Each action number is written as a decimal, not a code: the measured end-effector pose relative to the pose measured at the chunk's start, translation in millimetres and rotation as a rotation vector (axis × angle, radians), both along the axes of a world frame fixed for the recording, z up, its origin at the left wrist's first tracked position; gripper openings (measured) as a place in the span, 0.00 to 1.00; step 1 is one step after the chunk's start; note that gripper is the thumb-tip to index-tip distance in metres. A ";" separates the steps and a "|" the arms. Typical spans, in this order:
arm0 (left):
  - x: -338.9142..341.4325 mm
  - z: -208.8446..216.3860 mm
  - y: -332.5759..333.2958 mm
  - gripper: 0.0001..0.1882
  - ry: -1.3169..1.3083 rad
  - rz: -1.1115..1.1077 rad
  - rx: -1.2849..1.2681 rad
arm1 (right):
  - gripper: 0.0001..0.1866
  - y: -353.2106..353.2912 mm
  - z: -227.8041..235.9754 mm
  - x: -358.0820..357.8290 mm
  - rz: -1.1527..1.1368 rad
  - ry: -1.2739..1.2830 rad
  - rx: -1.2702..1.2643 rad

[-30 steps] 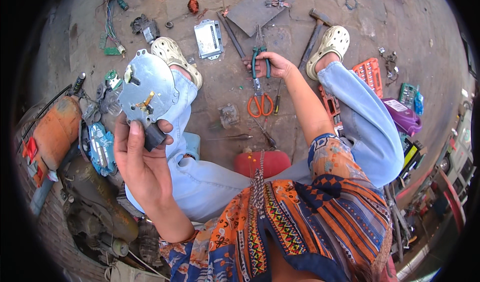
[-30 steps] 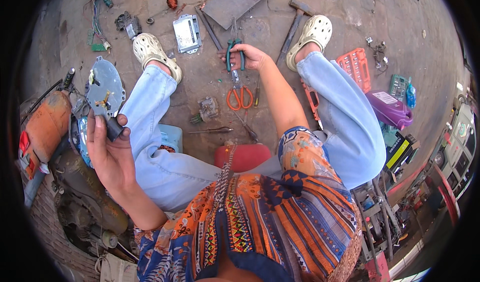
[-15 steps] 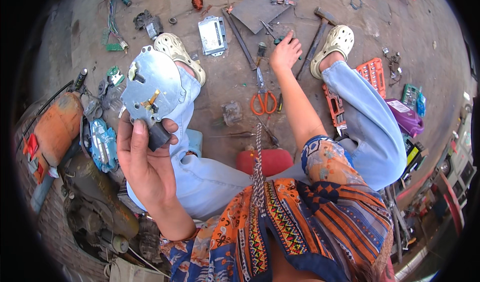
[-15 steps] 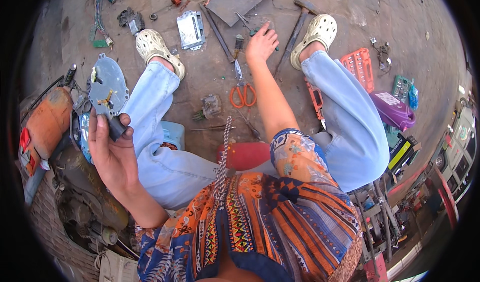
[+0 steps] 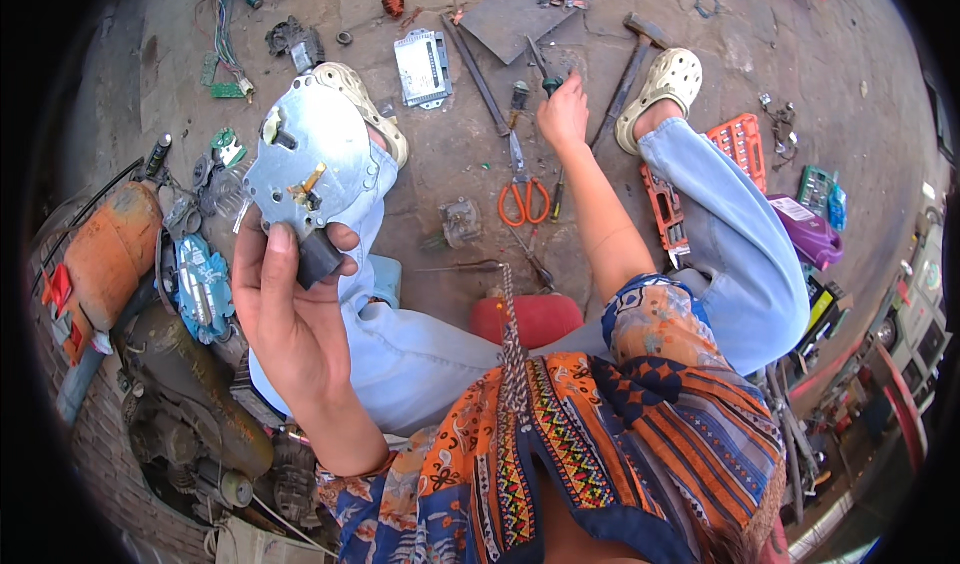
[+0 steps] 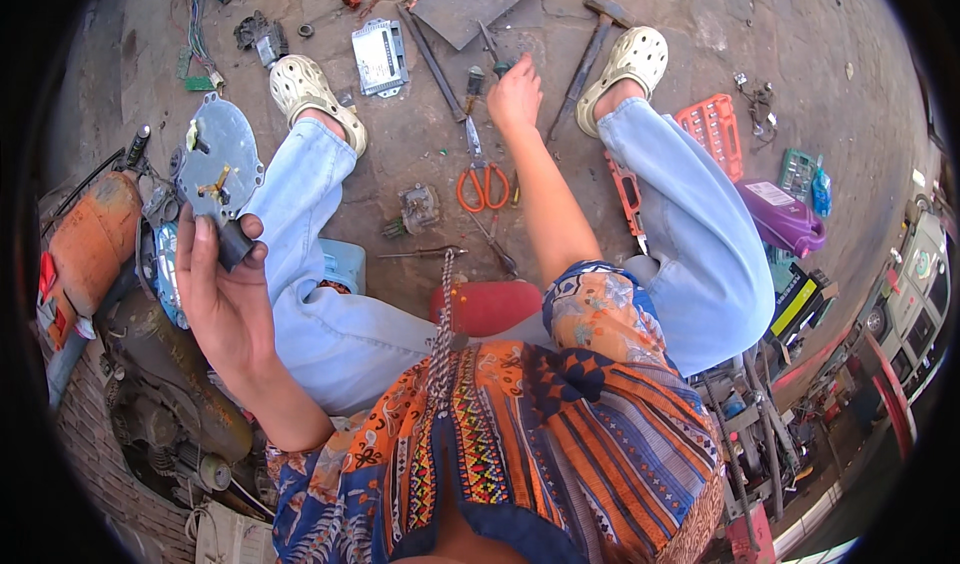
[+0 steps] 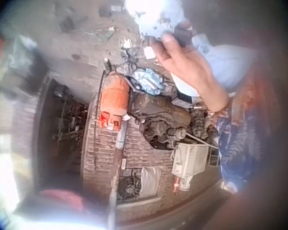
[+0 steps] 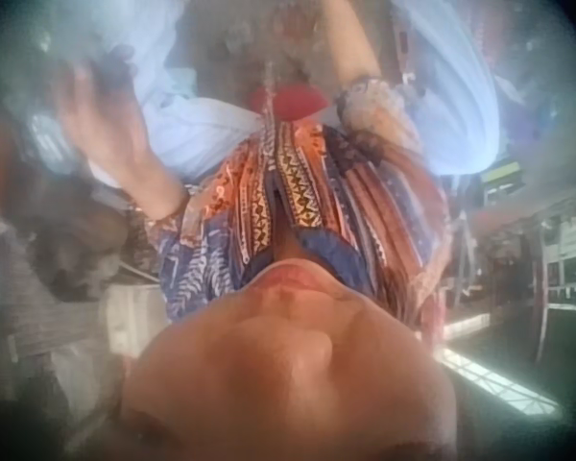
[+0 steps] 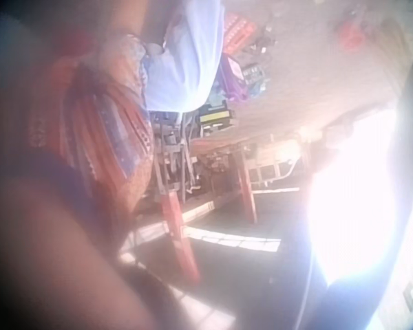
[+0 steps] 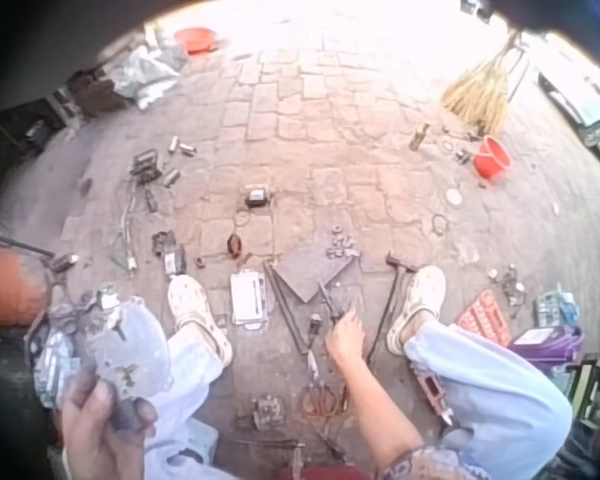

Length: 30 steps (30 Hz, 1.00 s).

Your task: The person sits cross-legged and uses orange-handled scissors to cut wires and remove small metal parts from electronic components. They then use pliers to pull pins and separate parts from a circular black plastic housing, placing removed pieces into a blue bin.

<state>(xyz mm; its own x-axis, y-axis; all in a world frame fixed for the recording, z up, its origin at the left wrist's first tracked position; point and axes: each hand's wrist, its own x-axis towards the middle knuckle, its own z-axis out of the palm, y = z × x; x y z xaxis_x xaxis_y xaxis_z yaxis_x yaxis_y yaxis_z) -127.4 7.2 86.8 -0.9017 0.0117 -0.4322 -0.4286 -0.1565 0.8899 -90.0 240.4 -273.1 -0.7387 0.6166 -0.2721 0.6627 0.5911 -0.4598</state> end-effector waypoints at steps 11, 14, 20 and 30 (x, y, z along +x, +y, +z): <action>1.2 -1.9 3.1 0.20 0.031 0.044 -0.048 | 0.11 6.4 3.7 -10.5 -0.379 0.275 -1.249; -1.1 -2.6 2.9 0.20 0.033 0.029 -0.035 | 0.15 12.1 6.9 -6.7 -0.486 0.259 -1.648; 0.4 -1.5 1.4 0.20 0.033 0.031 -0.038 | 0.19 10.8 25.9 -7.3 -0.588 0.271 -1.995; -0.2 -1.0 3.0 0.20 0.034 0.042 -0.048 | 0.17 19.7 5.7 7.9 -0.444 -0.019 -2.033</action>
